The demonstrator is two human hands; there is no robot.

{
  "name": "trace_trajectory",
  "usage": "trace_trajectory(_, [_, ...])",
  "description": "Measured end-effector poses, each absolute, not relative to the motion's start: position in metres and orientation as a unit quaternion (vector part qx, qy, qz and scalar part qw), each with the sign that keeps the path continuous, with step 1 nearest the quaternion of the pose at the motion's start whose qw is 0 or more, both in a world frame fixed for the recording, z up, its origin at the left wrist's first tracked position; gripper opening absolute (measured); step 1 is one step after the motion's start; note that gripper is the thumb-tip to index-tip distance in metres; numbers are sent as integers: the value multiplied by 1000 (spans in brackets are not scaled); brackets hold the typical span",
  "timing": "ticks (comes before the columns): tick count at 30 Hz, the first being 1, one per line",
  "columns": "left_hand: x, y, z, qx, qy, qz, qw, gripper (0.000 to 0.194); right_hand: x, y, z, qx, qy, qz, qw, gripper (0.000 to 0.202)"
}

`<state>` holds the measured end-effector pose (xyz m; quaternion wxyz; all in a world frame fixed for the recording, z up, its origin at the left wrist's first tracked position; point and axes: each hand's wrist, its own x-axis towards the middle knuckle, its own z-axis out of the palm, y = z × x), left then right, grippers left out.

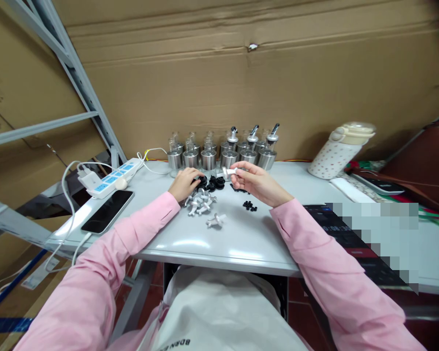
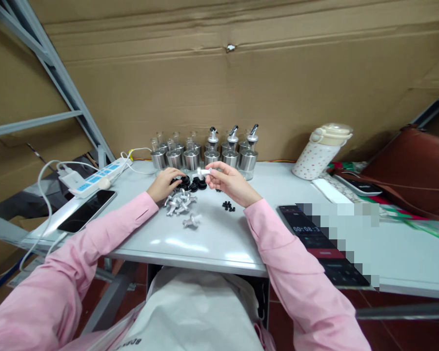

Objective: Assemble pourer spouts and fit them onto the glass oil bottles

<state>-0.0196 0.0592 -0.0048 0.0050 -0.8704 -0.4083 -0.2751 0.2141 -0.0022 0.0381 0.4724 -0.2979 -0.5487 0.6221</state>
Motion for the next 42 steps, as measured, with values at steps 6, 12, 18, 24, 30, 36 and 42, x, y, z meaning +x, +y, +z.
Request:
trace_trajectory(6, [-19, 56, -1, -872, -413, -261, 29, 14, 214, -4, 40, -306, -549, 621, 470, 25])
trace_trajectory(12, [-19, 56, 0, -876, -396, -267, 64, 11, 213, -4, 40, -308, -552, 618, 468, 25])
trace_trajectory(18, [-20, 56, 0, -882, -387, -257, 80, 11, 214, -4, 39, -305, -556, 614, 469, 25])
trace_trajectory(24, [-20, 55, 1, -893, -329, -284, 119, 18, 214, -3, 39, -308, -558, 611, 471, 24])
trace_trajectory(30, [-13, 41, 9, -863, -225, -394, 222, 16, 214, -1, 38, -323, -537, 603, 493, 26])
trace_trajectory(36, [-4, 16, 13, -846, -157, -442, 255, 15, 214, 0, 37, -342, -527, 596, 500, 19])
trace_trajectory(42, [0, 10, 9, -864, -97, -429, 246, 17, 211, -2, 38, -330, -542, 616, 467, 18])
